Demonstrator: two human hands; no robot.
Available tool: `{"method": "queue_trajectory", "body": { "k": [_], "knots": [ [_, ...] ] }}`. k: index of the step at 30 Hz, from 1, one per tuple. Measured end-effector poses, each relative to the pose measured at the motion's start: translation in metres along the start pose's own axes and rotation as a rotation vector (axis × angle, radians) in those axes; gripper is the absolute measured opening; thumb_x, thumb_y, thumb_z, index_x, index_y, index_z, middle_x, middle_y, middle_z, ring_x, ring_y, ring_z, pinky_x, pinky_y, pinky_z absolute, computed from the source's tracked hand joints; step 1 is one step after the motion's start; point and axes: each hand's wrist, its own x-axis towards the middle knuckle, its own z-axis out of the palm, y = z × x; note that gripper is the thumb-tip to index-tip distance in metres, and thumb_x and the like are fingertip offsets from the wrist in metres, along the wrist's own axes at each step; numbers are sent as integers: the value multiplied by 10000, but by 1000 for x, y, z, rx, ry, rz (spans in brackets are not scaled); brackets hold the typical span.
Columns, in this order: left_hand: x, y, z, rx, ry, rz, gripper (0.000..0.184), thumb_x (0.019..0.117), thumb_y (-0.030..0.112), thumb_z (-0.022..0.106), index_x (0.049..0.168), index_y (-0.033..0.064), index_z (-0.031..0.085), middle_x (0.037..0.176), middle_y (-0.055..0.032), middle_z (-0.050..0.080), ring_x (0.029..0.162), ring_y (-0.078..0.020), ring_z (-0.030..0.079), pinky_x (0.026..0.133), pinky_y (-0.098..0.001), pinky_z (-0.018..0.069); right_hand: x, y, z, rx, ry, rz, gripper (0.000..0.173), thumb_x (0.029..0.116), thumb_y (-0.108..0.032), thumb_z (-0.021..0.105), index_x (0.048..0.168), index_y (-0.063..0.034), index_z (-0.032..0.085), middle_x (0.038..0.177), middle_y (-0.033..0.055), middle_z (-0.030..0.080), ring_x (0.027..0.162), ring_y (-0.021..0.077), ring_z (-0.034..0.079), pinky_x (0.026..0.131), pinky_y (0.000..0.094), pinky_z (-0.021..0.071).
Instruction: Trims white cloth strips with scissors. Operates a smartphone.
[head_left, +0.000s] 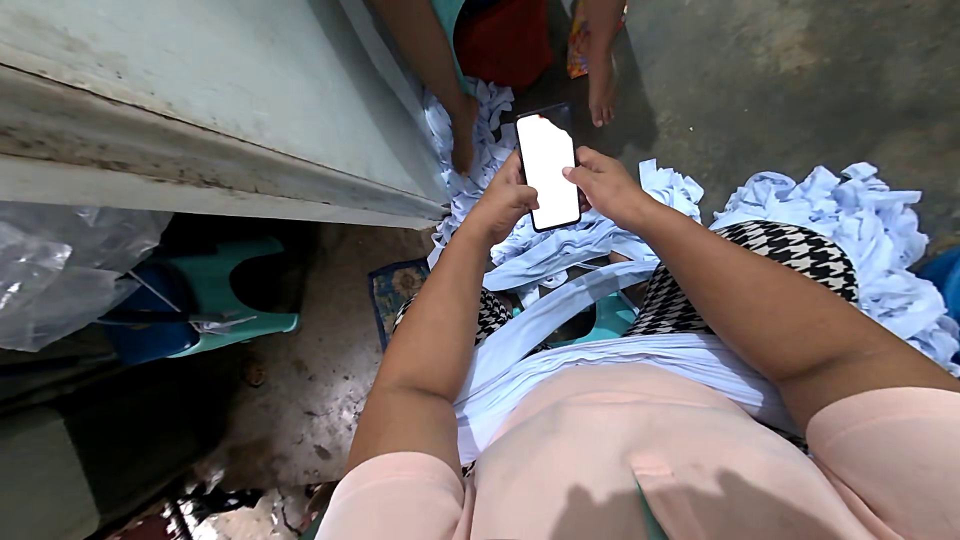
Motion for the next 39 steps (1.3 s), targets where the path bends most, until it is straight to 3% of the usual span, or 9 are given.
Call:
{"method": "queue_trajectory", "body": {
  "k": [12, 20, 28, 39],
  "knots": [
    [0, -1, -1, 8, 0, 1, 735, 790, -129, 471, 1479, 61, 299, 1275, -136, 615, 1047, -202, 670, 842, -383, 582, 1, 1, -1, -11, 2, 11, 316, 1089, -246, 416, 1269, -44, 577, 1031, 181, 649, 874, 262, 673, 765, 481, 563],
    [0, 1, 0, -8, -1, 7, 754, 789, -141, 471, 1492, 56, 283, 1285, -145, 611, 1054, -211, 672, 848, -394, 587, 0, 0, -1, -2, 12, -15, 319, 1079, -222, 381, 1247, -47, 588, 997, 154, 644, 836, 228, 656, 731, 448, 551],
    [0, 1, -1, 5, 3, 6, 767, 766, -136, 484, 1486, 54, 299, 1268, -144, 621, 1042, -211, 673, 835, -392, 588, 3, 2, 0, 11, 21, -26, 341, 1071, -217, 384, 1272, -41, 596, 1084, 175, 659, 961, 258, 669, 824, 496, 552],
    [0, 1, -1, -2, -4, -3, 755, 794, -151, 458, 1498, 60, 281, 1279, -144, 612, 1044, -210, 674, 854, -394, 587, 2, 2, 0, 11, 25, -13, 327, 1067, -214, 382, 1234, -37, 601, 1061, 172, 653, 942, 258, 669, 802, 493, 556]
  ]
}}
